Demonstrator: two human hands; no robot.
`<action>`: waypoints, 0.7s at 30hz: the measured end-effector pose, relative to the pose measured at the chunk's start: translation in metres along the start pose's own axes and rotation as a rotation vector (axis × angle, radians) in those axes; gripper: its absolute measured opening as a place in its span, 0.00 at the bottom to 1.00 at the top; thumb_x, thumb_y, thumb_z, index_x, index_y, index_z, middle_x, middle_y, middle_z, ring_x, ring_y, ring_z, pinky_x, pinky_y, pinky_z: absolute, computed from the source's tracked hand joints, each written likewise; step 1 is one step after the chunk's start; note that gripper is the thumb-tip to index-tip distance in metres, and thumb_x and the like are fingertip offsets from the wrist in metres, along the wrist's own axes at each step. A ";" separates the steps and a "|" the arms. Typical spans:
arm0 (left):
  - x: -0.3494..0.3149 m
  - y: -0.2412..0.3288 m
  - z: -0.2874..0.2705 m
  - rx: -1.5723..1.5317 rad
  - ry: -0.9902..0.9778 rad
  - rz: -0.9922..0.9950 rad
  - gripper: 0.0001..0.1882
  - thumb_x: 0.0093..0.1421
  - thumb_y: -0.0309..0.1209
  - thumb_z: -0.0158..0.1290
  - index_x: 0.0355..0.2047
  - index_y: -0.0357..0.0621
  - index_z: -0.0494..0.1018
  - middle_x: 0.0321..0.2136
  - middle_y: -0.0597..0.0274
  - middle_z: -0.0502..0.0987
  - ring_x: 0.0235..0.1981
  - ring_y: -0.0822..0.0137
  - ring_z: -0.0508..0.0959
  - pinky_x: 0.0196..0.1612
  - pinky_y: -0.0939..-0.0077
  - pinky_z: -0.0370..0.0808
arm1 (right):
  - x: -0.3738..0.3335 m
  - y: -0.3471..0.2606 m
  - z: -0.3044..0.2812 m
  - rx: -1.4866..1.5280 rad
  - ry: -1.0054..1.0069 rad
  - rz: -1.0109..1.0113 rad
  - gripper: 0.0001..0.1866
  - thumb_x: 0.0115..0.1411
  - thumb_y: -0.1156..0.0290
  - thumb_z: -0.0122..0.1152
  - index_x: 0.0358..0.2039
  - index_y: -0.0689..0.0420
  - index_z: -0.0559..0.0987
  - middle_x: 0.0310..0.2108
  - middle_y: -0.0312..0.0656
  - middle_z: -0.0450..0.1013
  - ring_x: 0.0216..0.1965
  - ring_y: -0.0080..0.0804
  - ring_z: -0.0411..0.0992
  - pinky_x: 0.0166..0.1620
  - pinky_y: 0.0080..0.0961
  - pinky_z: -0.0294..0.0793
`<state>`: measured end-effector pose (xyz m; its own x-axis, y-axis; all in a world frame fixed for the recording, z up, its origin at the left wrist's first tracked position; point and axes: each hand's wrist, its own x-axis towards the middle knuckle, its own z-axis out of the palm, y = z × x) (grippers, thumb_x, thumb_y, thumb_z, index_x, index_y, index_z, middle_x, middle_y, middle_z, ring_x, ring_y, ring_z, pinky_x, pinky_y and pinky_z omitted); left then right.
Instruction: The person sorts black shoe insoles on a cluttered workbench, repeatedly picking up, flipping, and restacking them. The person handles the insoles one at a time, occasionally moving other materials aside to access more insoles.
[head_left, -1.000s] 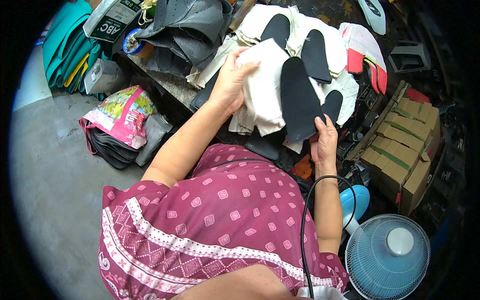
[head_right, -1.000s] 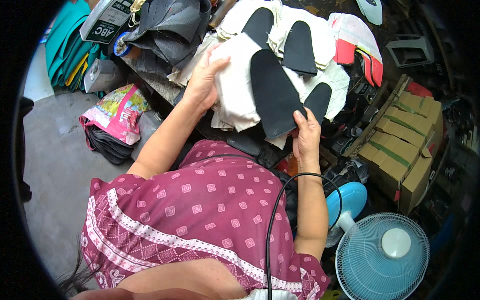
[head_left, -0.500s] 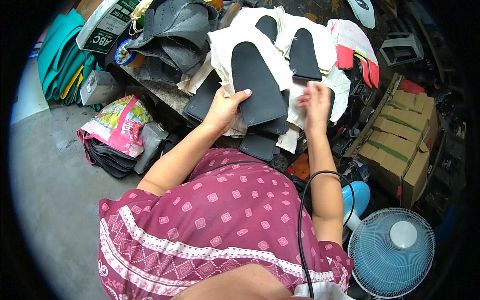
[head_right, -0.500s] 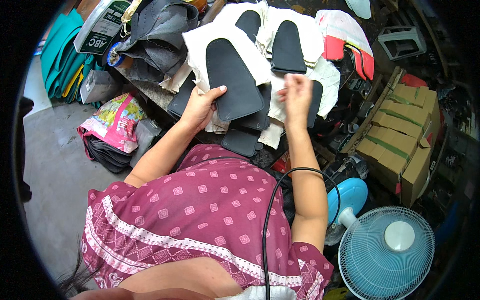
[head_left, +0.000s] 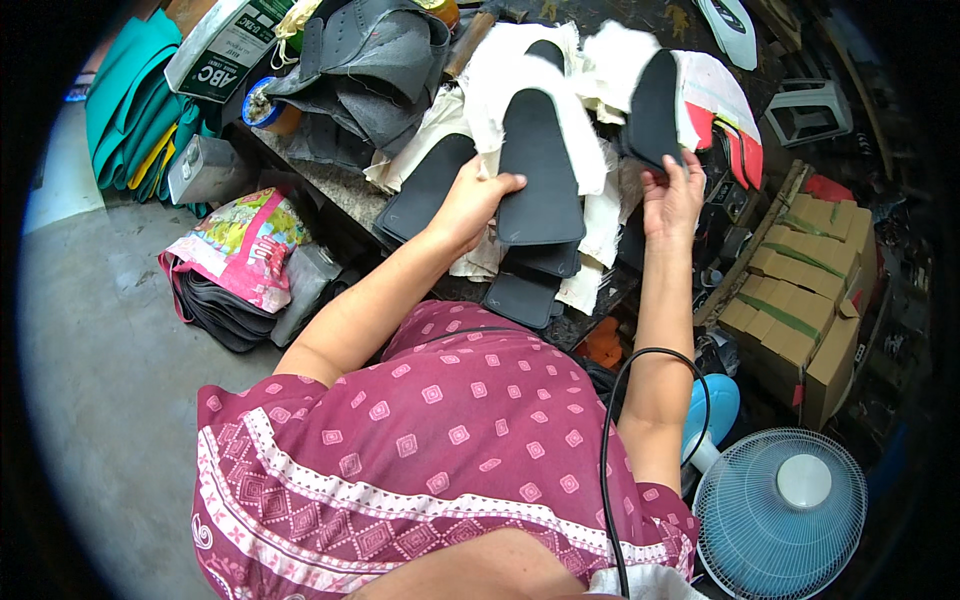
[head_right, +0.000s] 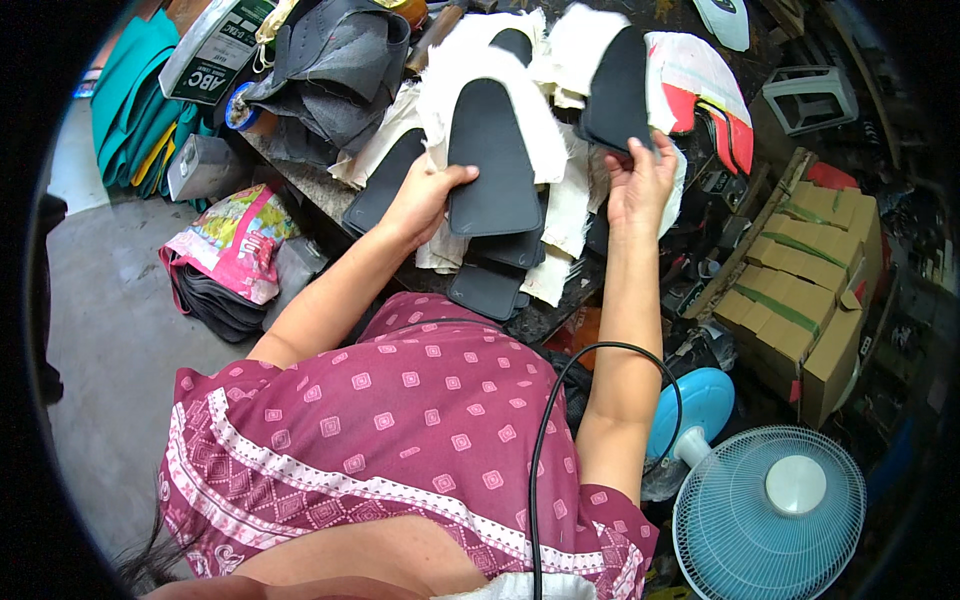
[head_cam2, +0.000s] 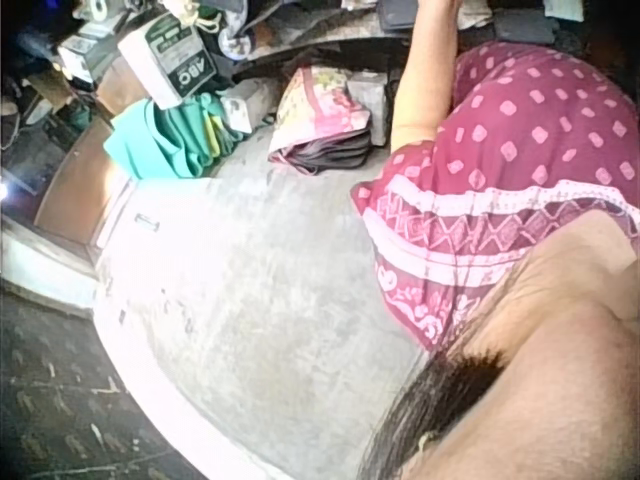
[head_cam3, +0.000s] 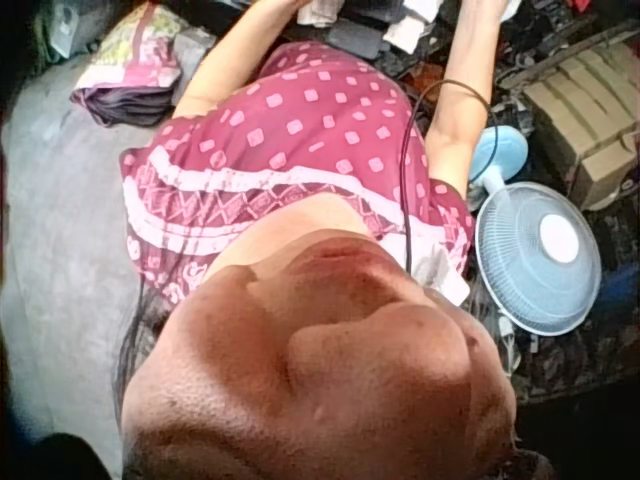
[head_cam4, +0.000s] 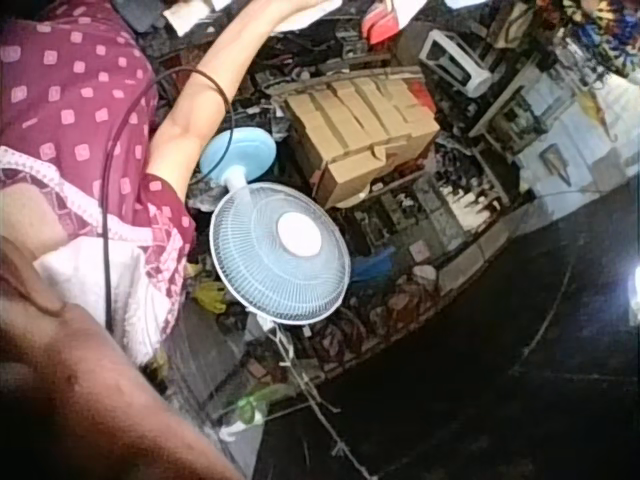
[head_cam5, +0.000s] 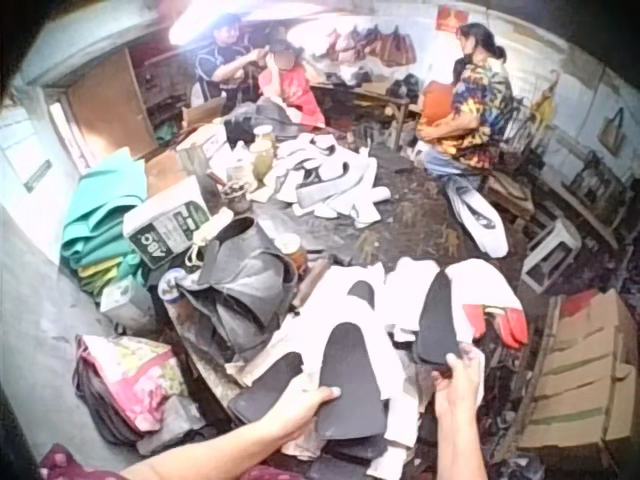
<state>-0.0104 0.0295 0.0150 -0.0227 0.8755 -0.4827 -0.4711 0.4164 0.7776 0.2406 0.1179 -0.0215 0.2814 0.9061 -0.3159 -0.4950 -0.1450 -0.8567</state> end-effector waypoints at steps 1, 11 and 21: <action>0.003 0.006 0.005 0.001 -0.016 0.051 0.17 0.57 0.20 0.52 0.47 0.28 0.68 0.38 0.54 0.77 0.37 0.64 0.79 0.44 0.71 0.77 | 0.001 -0.009 -0.002 0.054 -0.021 -0.032 0.22 0.56 0.81 0.58 0.50 0.50 0.65 0.41 0.42 0.71 0.32 0.33 0.74 0.31 0.28 0.77; 0.124 -0.008 0.073 0.090 -0.214 0.111 0.18 0.54 0.20 0.54 0.46 0.30 0.67 0.35 0.53 0.77 0.33 0.64 0.79 0.36 0.70 0.79 | -0.004 -0.073 -0.013 0.517 -0.176 -0.201 0.16 0.59 0.76 0.57 0.48 0.55 0.75 0.36 0.41 0.75 0.32 0.35 0.71 0.35 0.25 0.68; 0.114 -0.016 0.063 0.557 -0.132 0.210 0.49 0.48 0.37 0.63 0.61 0.22 0.50 0.58 0.30 0.62 0.61 0.47 0.65 0.61 0.68 0.63 | -0.010 -0.067 -0.014 0.387 -0.225 -0.232 0.22 0.58 0.76 0.56 0.54 0.53 0.70 0.43 0.37 0.75 0.39 0.28 0.74 0.36 0.25 0.74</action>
<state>0.0502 0.1378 -0.0273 0.0610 0.9610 -0.2698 0.0650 0.2659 0.9618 0.2828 0.1134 0.0333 0.2567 0.9665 -0.0030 -0.7208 0.1894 -0.6667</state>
